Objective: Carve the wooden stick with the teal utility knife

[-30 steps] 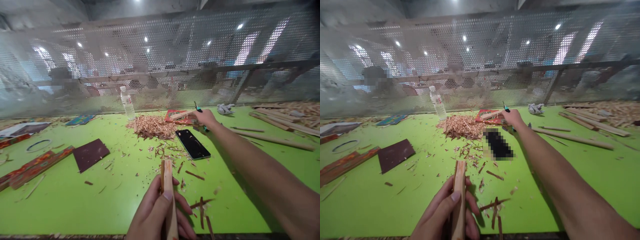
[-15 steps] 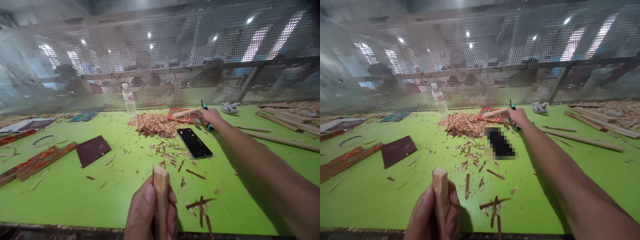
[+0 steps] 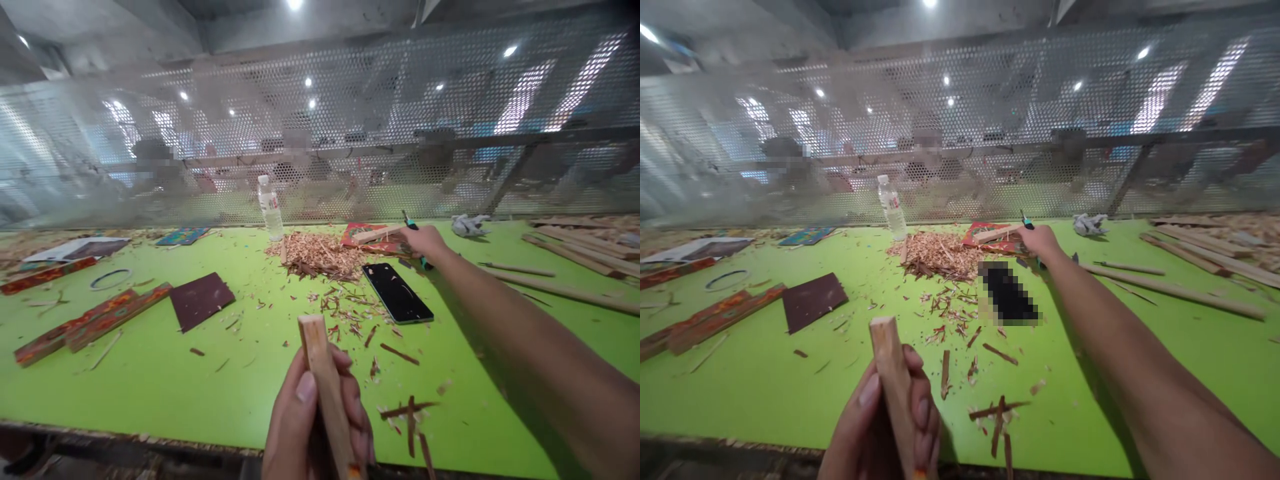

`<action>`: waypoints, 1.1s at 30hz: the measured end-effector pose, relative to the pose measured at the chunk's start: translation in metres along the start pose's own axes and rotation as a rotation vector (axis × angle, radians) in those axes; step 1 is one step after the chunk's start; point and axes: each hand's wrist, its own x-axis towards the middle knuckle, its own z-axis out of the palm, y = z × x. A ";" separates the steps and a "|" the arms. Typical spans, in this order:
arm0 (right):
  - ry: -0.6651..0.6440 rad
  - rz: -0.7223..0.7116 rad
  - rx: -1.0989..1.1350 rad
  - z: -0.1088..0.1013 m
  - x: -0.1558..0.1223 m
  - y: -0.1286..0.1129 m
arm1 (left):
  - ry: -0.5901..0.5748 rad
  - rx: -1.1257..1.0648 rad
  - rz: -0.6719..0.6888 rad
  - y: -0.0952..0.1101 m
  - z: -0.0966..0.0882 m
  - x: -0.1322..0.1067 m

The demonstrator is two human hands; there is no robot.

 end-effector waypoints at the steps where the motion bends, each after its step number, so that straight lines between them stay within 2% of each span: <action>1: 0.002 0.003 0.005 -0.001 0.000 0.000 | -0.007 0.009 0.027 0.000 -0.001 0.002; 5: 0.011 -0.001 0.015 -0.002 0.000 0.001 | -0.054 0.060 0.110 -0.005 -0.007 0.013; 9: 0.015 -0.006 0.010 -0.002 0.001 0.002 | -0.078 0.108 0.121 -0.010 -0.012 0.020; 18: 0.007 0.007 -0.059 0.001 0.002 -0.001 | -0.044 0.228 0.127 -0.014 -0.019 0.023; 22: 0.000 -0.013 -0.101 0.001 -0.001 -0.004 | -0.012 0.213 0.108 -0.011 -0.016 0.023; 28: 0.046 -0.133 -0.175 -0.004 -0.016 -0.008 | 0.083 0.159 0.042 -0.008 -0.004 0.024; 33: 0.070 -0.327 -0.253 -0.005 -0.049 -0.022 | 0.084 0.184 0.042 -0.010 -0.007 0.028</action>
